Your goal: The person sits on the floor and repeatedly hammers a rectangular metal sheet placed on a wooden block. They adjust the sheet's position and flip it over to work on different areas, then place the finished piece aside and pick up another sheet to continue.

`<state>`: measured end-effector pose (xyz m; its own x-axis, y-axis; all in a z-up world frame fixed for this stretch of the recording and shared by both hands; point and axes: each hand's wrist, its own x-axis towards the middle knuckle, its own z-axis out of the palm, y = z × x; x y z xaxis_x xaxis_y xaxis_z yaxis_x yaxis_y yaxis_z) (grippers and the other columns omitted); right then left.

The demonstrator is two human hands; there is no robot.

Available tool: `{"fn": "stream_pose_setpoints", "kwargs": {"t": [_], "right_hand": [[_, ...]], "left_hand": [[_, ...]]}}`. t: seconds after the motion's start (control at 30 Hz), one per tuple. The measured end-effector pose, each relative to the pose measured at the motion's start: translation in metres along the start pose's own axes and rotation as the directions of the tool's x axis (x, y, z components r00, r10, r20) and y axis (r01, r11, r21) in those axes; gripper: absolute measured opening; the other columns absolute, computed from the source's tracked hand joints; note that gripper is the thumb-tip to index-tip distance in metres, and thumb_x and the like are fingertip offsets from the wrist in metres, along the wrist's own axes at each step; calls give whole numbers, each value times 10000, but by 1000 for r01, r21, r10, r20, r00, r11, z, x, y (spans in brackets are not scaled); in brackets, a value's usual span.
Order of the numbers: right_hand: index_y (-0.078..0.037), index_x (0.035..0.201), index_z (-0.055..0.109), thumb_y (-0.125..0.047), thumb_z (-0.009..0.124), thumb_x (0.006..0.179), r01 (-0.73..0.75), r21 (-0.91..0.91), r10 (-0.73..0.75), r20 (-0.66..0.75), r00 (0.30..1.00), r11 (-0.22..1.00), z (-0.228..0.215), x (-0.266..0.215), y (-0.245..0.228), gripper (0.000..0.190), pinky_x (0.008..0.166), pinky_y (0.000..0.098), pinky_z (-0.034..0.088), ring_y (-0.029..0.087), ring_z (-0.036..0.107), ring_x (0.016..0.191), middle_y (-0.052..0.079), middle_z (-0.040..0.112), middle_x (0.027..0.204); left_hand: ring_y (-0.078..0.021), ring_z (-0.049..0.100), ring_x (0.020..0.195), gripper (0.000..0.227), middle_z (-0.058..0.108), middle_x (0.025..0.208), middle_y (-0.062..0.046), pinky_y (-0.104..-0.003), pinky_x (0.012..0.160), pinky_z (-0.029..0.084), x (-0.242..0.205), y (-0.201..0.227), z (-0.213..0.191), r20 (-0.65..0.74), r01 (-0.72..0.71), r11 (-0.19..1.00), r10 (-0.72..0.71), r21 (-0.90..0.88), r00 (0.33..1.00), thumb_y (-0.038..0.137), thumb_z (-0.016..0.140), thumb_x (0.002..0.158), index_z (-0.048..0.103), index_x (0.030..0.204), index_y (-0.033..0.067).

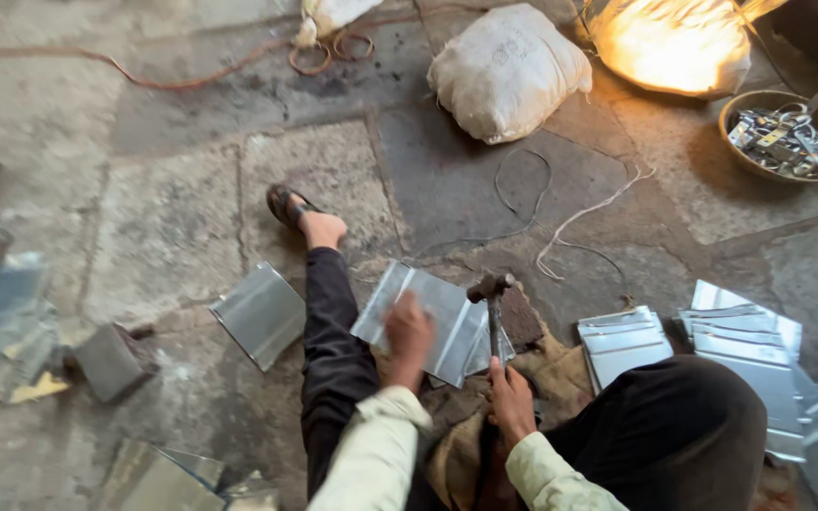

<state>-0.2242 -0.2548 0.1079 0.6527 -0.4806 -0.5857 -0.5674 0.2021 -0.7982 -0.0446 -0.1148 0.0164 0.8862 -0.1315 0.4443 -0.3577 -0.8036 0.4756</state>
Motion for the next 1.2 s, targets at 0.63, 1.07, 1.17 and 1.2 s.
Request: {"fn": "stream_pose_setpoints", "kwargs": {"t": [0.63,1.07,1.17,1.2], "right_hand": [[-15,1024,646,-387,590,975,346,-587,-336,132,933,731,-79,-4,68,379,609,464,474,415,608,640,228,644,693],[-78,835,492,-487,530,1032,-207,44,184,301,935,977,-91,20,96,455,352,309,225,137,314,371,11,402,544],[-106,877,545,-468,490,1027,-142,-3,138,253,957,990,-78,16,81,396,347,286,197,108,284,366,-9,348,530],[-115,920,580,-443,489,1029,-88,-29,93,239,967,996,-76,14,78,357,351,278,192,95,280,376,-22,331,534]], "left_hand": [[-478,704,949,662,723,1009,-281,-544,776,559,-28,-100,-50,287,590,764,-522,-262,803,457,767,814,461,1214,28],[-426,725,1001,822,730,1105,-259,-505,778,588,-24,-74,-94,305,576,799,-513,-171,802,498,770,834,441,1446,58],[-414,728,997,853,721,1129,-256,-498,751,601,-19,-72,-90,328,596,798,-542,-88,774,554,741,866,428,1482,53],[-407,730,994,874,718,1135,-256,-492,739,607,-17,-73,-87,327,586,806,-533,-84,781,574,730,872,418,1491,42]]}}
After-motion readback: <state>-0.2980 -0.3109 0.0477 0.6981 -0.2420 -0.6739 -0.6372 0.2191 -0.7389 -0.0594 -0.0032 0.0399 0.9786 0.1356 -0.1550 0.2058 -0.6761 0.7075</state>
